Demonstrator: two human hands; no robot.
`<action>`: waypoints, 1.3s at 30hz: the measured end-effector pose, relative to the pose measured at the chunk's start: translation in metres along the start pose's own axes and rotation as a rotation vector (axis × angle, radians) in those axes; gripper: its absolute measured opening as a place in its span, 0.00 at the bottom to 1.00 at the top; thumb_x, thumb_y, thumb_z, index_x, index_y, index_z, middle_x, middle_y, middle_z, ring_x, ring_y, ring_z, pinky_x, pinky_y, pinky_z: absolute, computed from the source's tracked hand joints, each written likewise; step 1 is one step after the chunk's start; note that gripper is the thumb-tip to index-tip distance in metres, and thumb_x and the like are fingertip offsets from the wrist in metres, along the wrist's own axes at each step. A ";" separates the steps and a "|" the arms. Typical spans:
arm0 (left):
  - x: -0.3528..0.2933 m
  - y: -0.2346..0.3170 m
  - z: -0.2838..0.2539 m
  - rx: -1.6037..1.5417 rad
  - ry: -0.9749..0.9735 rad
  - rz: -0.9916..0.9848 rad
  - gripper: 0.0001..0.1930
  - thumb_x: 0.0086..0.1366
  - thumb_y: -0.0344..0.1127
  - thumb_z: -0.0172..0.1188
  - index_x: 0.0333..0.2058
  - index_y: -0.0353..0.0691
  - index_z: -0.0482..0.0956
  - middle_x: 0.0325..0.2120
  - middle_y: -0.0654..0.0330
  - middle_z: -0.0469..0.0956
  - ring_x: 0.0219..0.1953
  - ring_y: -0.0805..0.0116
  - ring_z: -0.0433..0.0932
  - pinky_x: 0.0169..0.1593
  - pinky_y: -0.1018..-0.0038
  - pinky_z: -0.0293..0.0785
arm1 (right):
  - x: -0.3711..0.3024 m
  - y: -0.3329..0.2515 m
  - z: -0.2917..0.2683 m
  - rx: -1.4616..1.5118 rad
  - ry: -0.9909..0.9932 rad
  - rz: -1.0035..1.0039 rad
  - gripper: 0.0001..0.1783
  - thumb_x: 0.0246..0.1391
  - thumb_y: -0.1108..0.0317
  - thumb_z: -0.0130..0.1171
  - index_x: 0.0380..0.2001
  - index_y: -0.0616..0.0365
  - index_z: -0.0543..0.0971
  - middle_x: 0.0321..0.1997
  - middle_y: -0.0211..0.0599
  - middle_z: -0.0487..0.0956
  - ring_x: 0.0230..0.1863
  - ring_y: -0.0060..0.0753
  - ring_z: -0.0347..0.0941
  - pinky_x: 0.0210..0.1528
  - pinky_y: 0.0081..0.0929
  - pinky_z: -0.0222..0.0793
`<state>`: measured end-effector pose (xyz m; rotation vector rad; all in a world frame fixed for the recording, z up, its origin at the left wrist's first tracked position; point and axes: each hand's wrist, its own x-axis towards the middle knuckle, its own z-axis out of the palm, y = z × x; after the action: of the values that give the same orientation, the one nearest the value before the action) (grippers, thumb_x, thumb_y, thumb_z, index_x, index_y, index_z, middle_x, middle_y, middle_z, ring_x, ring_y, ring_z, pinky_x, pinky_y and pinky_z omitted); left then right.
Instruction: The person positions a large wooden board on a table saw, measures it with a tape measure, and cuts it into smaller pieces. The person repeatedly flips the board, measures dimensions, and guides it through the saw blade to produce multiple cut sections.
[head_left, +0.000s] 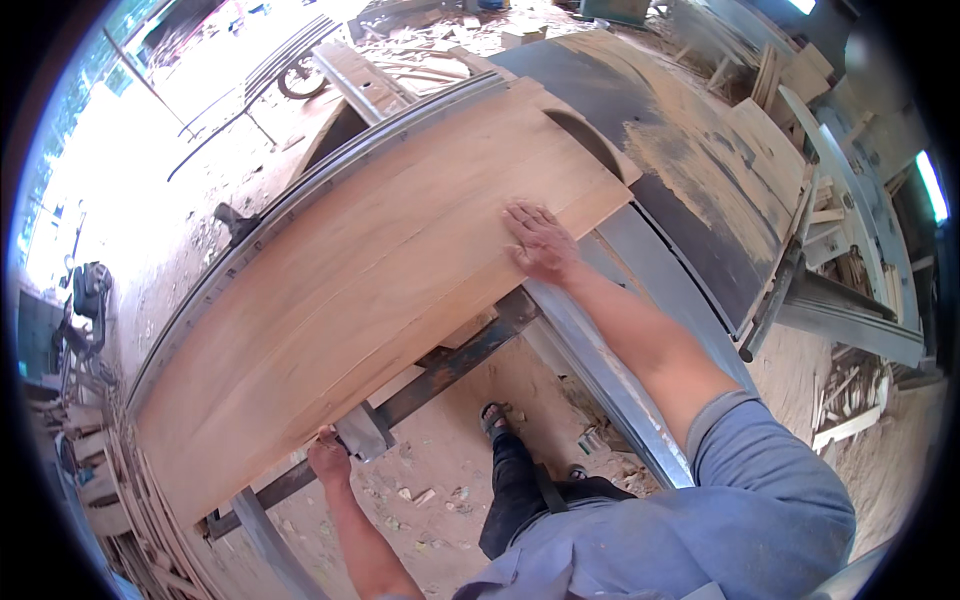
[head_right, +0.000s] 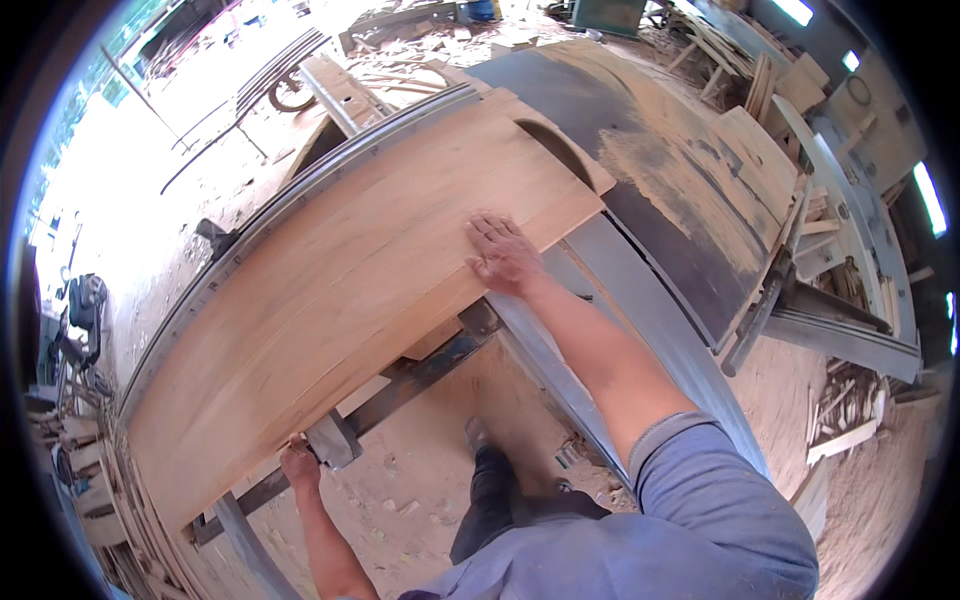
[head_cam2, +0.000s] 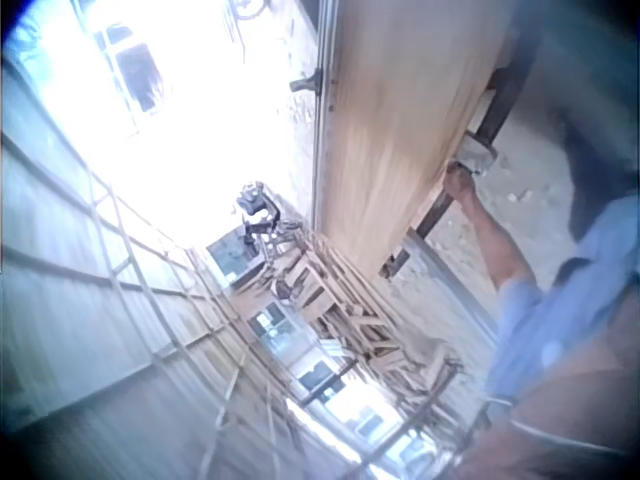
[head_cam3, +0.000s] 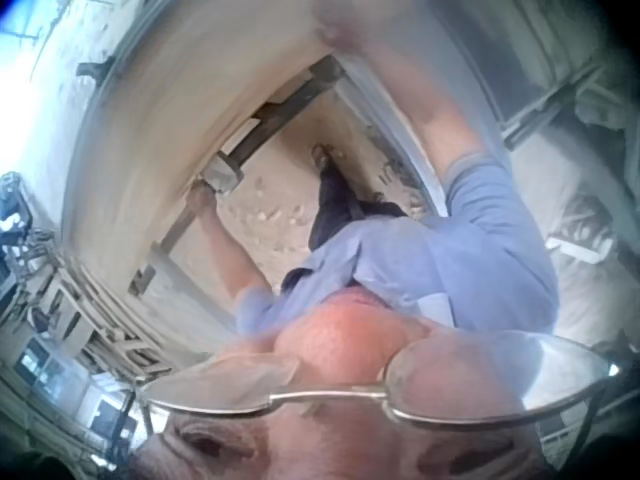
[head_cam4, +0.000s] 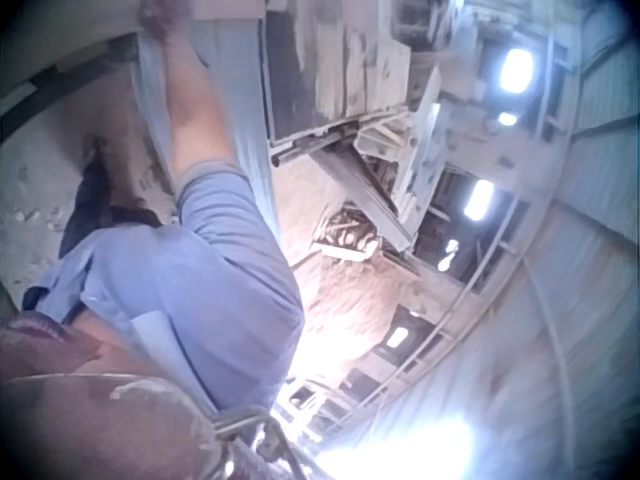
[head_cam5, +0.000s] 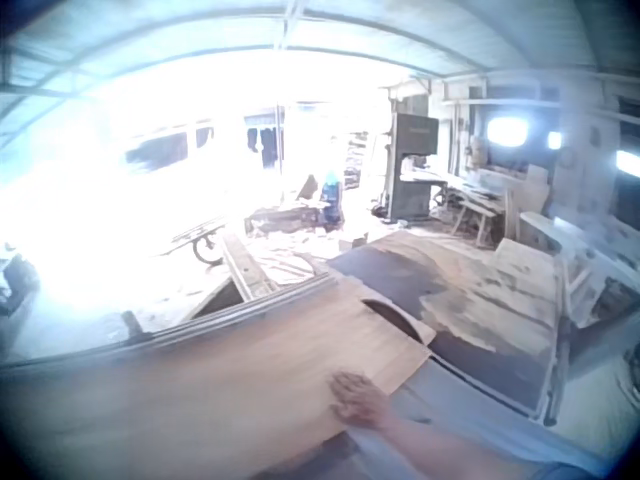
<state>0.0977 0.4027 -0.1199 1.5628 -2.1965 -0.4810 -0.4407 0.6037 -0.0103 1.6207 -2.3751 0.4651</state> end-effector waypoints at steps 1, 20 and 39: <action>-0.001 -0.003 -0.001 0.011 -0.001 -0.017 0.42 0.75 0.66 0.34 0.30 0.32 0.85 0.27 0.40 0.82 0.38 0.37 0.82 0.43 0.50 0.73 | 0.002 -0.003 0.000 -0.007 0.000 -0.004 0.35 0.63 0.52 0.52 0.69 0.58 0.65 0.76 0.43 0.61 0.78 0.42 0.50 0.79 0.42 0.42; 0.012 0.022 -0.052 0.147 -0.251 -0.134 0.33 0.75 0.59 0.40 0.35 0.38 0.87 0.35 0.39 0.83 0.43 0.36 0.81 0.49 0.48 0.75 | -0.269 -0.029 -0.141 -0.101 -0.290 0.361 0.30 0.53 0.72 0.62 0.61 0.58 0.75 0.69 0.47 0.68 0.72 0.56 0.59 0.73 0.50 0.53; 0.021 0.030 -0.066 0.109 -0.251 -0.134 0.32 0.72 0.64 0.45 0.38 0.40 0.86 0.35 0.44 0.84 0.44 0.40 0.81 0.50 0.50 0.76 | -0.193 -0.075 -0.115 0.158 -0.182 0.466 0.23 0.47 0.81 0.59 0.50 0.63 0.80 0.57 0.48 0.78 0.64 0.55 0.68 0.68 0.49 0.61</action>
<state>0.1013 0.3895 -0.0455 1.8020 -2.3449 -0.6394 -0.2997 0.7878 0.0362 1.1964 -2.9307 0.6240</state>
